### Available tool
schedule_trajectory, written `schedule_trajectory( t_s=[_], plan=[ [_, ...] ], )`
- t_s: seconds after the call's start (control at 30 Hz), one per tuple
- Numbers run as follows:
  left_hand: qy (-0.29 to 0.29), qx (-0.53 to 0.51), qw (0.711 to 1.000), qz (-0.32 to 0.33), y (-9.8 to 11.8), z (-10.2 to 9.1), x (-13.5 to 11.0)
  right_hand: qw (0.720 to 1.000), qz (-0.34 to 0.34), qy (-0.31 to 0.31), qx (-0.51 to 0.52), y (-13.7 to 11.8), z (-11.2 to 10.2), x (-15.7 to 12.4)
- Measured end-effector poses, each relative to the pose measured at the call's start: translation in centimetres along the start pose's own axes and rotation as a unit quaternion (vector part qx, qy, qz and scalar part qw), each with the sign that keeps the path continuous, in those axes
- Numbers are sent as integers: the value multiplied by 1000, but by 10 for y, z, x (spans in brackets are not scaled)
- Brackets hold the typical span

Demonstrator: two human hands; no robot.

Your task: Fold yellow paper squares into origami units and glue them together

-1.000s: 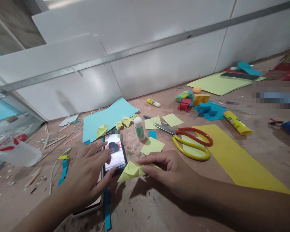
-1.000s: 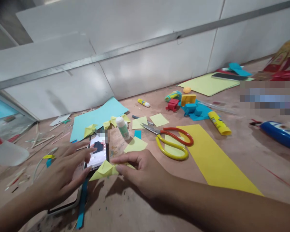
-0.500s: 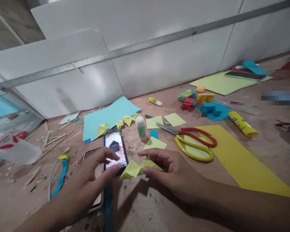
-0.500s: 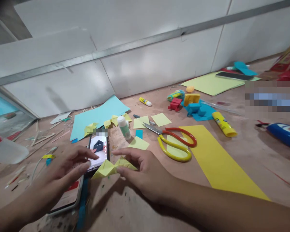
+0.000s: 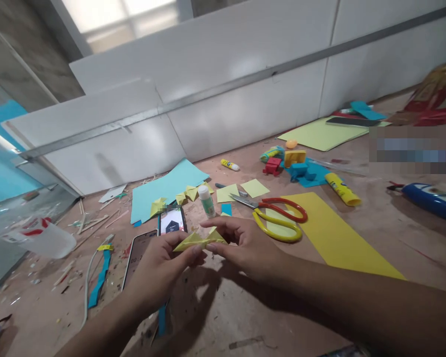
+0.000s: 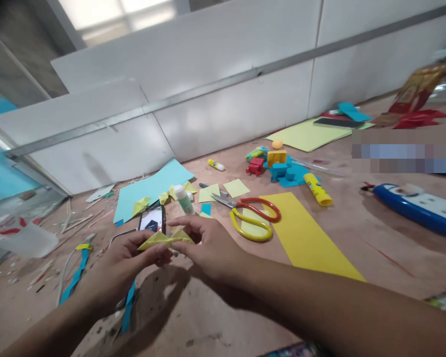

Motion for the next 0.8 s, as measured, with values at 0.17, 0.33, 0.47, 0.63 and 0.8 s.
schedule_trajectory(
  t_s=[0.17,0.33,0.47,0.63,0.8],
  plan=[
    [66,-61,994,58,11,0,-1,997,-23,11,74,-7,-12,7],
    [115,-134,979,99,7,2,7,999,11,-12,47,-2,-4,6],
    [117,-179,971,102,-4,6,15,997,48,-58,20,9,11,2],
    [96,-206,971,74,-12,1,10,995,69,-73,18,16,11,1],
    [102,-208,970,67,-19,-10,3,992,77,-91,34,19,20,-1]
  ],
)
Point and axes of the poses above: each hand's wrist, its own x-axis towards the middle knuckle, its own z-axis out of the palm, y = z × x, the point moved 10 cm from there along x, towards the middle knuckle, and after that the axes turned 7 degrees about -y, right-handed, at the moved point
